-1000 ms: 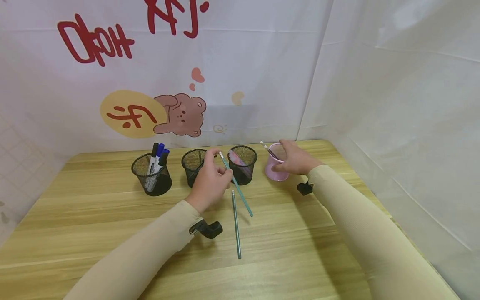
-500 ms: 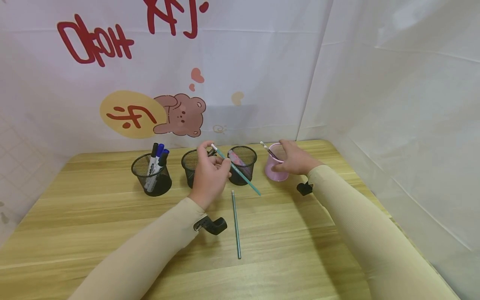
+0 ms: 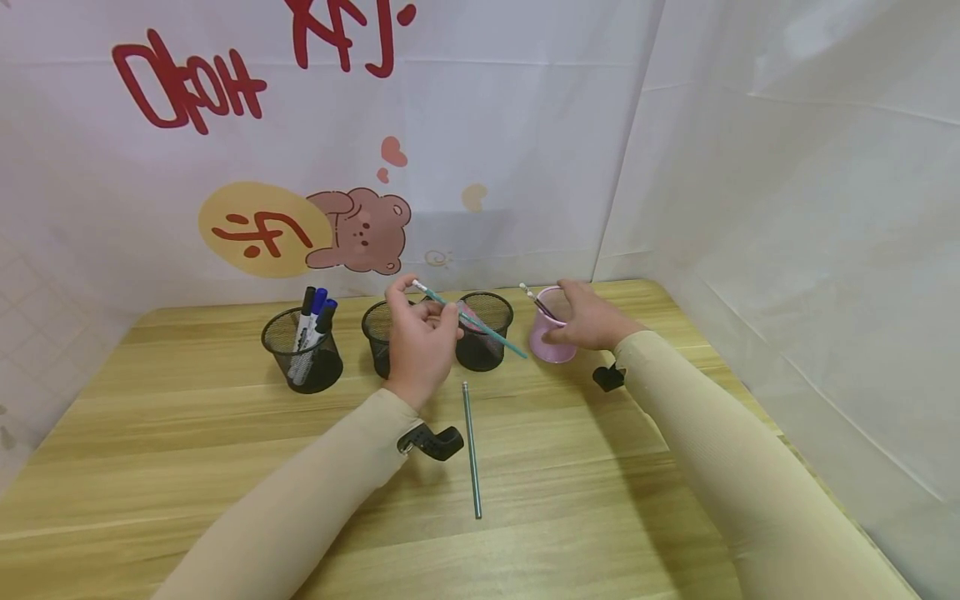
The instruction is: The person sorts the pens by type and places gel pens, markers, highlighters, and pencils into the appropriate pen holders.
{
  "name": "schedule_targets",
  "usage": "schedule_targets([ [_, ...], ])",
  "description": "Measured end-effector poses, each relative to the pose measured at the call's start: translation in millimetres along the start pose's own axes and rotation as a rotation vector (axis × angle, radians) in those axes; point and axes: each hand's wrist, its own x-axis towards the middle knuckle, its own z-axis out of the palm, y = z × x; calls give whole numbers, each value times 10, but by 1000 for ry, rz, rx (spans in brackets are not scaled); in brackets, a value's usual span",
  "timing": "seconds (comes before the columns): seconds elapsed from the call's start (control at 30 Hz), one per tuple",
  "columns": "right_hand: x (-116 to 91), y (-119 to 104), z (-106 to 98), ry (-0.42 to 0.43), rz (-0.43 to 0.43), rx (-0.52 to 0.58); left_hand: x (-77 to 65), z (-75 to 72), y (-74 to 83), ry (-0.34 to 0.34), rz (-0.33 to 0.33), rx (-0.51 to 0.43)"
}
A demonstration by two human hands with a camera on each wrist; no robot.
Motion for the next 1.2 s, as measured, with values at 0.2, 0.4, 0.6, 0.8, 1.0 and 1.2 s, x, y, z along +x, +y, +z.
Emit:
schedule_targets([
  [0.2,-1,-8,4,5,-4,5,19,53,-2,50,30,-34],
  [0.4,-6,-4,-3,2,3,13,52,106,-28,92,63,-72],
  [0.6,-9,-13,-7,-6,4,19,68,154,-54,136,79,-100],
  [0.8,13,-7,2,-2,15,17,90,246,-59,185,94,-155],
  [1.0,1,-7,5,9,4,11,90,369,-42,176,127,-189],
  [1.2,1,-1,17,27,-15,-15,89,510,-50,184,142,-160],
])
